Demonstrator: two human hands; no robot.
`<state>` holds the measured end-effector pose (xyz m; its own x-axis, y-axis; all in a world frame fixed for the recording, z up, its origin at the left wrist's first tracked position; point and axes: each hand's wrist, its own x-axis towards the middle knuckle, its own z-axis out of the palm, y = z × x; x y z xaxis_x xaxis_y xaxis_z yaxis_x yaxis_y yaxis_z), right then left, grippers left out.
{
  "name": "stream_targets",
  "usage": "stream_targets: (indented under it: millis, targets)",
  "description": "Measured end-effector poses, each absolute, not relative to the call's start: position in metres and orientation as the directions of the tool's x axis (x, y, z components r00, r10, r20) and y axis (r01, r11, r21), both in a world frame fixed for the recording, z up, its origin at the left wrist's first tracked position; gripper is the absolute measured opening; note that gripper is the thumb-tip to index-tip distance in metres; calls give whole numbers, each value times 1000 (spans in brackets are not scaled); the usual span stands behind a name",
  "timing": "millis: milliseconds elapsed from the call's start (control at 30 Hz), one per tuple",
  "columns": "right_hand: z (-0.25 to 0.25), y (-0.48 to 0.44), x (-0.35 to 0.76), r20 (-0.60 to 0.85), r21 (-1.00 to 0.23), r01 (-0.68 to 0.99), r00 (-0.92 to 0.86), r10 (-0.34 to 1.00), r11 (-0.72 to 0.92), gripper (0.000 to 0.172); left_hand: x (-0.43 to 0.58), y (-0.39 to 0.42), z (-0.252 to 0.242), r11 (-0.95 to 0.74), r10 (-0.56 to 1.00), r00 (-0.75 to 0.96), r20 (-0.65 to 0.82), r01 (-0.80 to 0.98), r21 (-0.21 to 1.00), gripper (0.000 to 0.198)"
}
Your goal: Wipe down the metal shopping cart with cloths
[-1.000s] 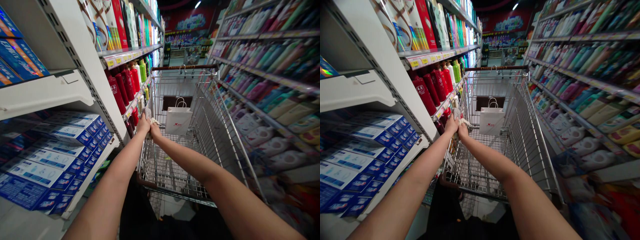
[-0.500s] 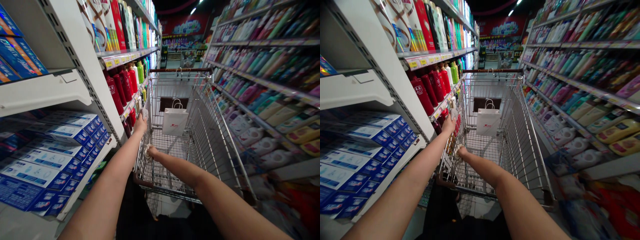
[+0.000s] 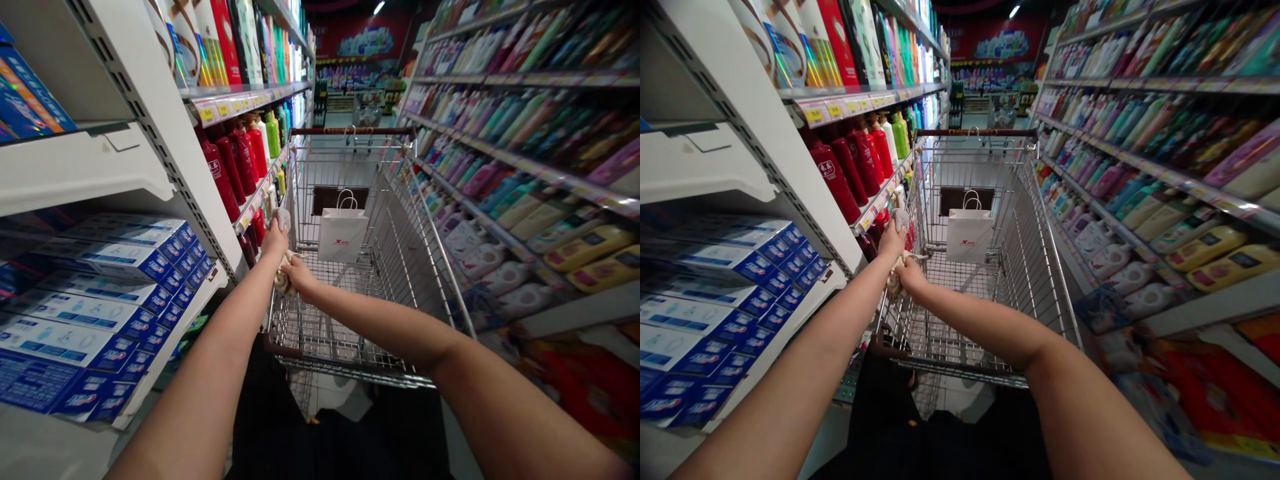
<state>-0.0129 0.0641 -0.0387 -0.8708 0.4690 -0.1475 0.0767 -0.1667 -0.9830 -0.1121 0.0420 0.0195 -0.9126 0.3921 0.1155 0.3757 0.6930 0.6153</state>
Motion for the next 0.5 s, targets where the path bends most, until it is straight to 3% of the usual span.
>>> stream_targets:
  millis: [167, 367, 500]
  targets:
    - [-81, 47, 3, -73, -988, 131, -848, 525, 75, 7, -112, 42, 21, 706, 385, -917, 105, 366, 606, 54]
    - [-126, 43, 27, -359, -928, 369, -843, 400, -55, 16, -116, 41, 16, 687, 391, -913, 116, 373, 624, 56]
    - [-136, 43, 36, -415, -907, 405, -820, 394, -113, 21, -116, 40, 16, 687, 384, -917, 105, 360, 631, 54]
